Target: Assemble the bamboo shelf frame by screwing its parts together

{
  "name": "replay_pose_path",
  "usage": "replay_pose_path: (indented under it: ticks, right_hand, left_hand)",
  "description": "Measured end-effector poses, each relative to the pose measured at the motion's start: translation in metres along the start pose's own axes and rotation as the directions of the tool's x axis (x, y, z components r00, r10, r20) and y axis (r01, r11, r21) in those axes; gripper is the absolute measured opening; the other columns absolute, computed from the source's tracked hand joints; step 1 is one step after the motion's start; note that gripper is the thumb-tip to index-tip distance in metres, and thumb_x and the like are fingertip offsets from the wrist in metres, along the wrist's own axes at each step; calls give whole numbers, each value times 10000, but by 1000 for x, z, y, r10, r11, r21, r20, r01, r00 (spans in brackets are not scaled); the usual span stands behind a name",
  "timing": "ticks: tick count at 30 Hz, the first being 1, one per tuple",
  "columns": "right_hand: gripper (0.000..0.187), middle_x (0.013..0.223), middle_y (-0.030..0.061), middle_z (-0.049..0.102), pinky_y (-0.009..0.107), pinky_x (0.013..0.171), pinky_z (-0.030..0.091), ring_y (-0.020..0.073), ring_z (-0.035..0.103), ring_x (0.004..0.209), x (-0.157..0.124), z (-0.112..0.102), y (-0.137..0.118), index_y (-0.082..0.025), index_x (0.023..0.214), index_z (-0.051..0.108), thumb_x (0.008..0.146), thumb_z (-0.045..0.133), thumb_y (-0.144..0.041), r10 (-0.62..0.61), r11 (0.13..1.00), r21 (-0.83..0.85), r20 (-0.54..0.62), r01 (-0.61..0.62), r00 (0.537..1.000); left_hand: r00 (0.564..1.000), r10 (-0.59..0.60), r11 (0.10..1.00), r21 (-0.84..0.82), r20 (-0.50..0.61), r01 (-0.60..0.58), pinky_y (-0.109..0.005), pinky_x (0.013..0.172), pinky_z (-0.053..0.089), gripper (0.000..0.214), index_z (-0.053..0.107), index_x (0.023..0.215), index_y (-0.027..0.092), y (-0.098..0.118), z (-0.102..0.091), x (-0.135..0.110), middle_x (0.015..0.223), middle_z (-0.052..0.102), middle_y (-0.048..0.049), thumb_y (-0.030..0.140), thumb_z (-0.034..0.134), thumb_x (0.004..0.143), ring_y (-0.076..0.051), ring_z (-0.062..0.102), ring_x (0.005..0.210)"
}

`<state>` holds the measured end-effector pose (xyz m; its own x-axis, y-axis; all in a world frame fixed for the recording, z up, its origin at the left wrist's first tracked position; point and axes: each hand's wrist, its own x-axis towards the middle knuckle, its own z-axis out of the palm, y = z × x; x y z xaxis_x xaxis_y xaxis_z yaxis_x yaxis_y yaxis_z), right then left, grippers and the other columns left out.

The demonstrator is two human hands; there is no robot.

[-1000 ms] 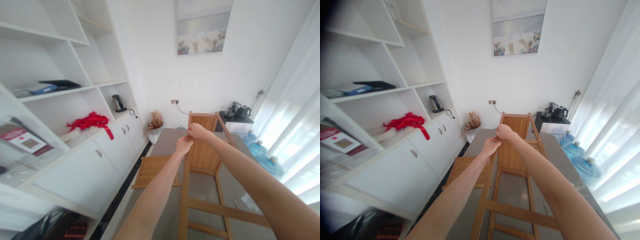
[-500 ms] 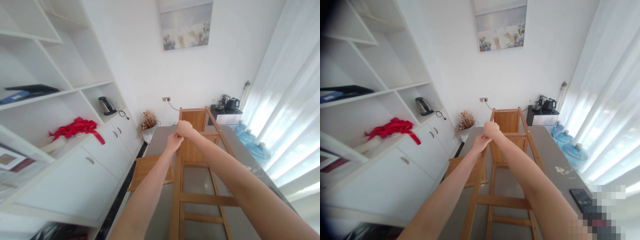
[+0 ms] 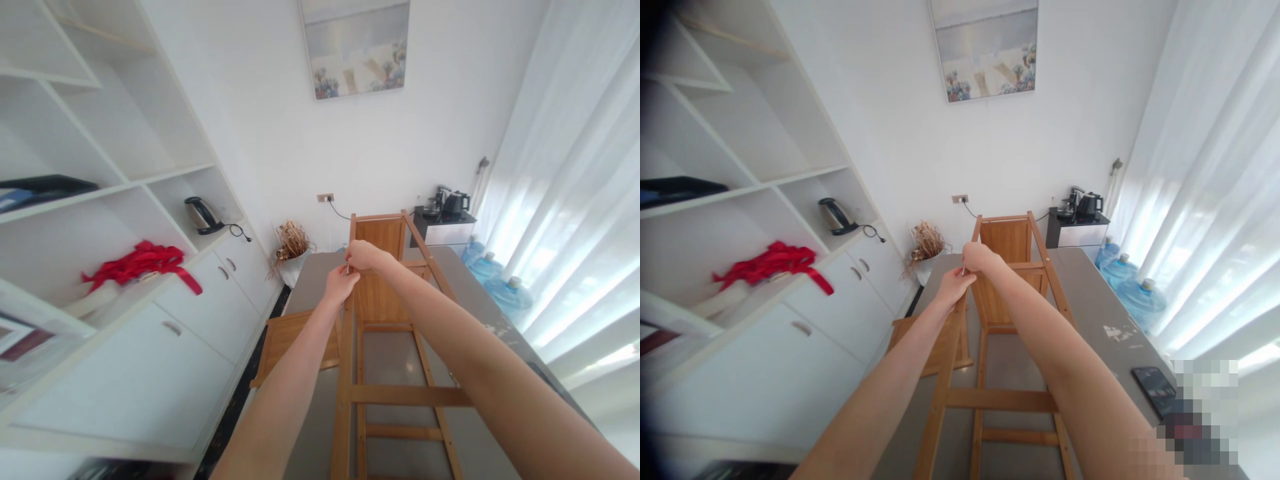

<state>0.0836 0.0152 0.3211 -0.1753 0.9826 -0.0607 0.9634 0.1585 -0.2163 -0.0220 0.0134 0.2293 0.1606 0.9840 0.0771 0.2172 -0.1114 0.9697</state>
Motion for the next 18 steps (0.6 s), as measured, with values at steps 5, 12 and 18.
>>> replay_pose_path:
  ticks: [5, 12, 18]
  right_hand:
    - [230, 975, 146, 689, 281, 782, 461, 231, 626, 938, 2, 0, 0, -143, 910, 712, 774, 528, -162, -39, 996, -79, -9, 38, 999]
    - [261, 1037, 158, 665, 333, 758, 478, 252, 621, 952, 16, 7, -6, -154, 994, 674, 813, 500, -221, 58, 989, -134, -80, -69, 995]
    - [324, 1040, 200, 649, 345, 743, 477, 272, 619, 956, 29, 15, -13, -100, 1057, 641, 826, 491, -270, 157, 972, -152, -139, -178, 978]
  left_hand:
    - [1000, 21, 999, -49, 14, -20, -250, 713, 417, 216, 671, 824, 137, -1, 0, -1, 833, 681, -30, 149, 597, 621, -177, 594, 795]
    - [998, -56, 995, -84, 36, 59, -263, 729, 431, 186, 677, 806, 147, -2, -3, -3, 848, 691, -41, 152, 600, 636, -187, 610, 812]
    - [998, -25, 992, -124, 53, 31, -281, 799, 431, 241, 691, 862, 143, -7, -4, 0, 984, 691, -76, 135, 606, 636, -213, 609, 939]
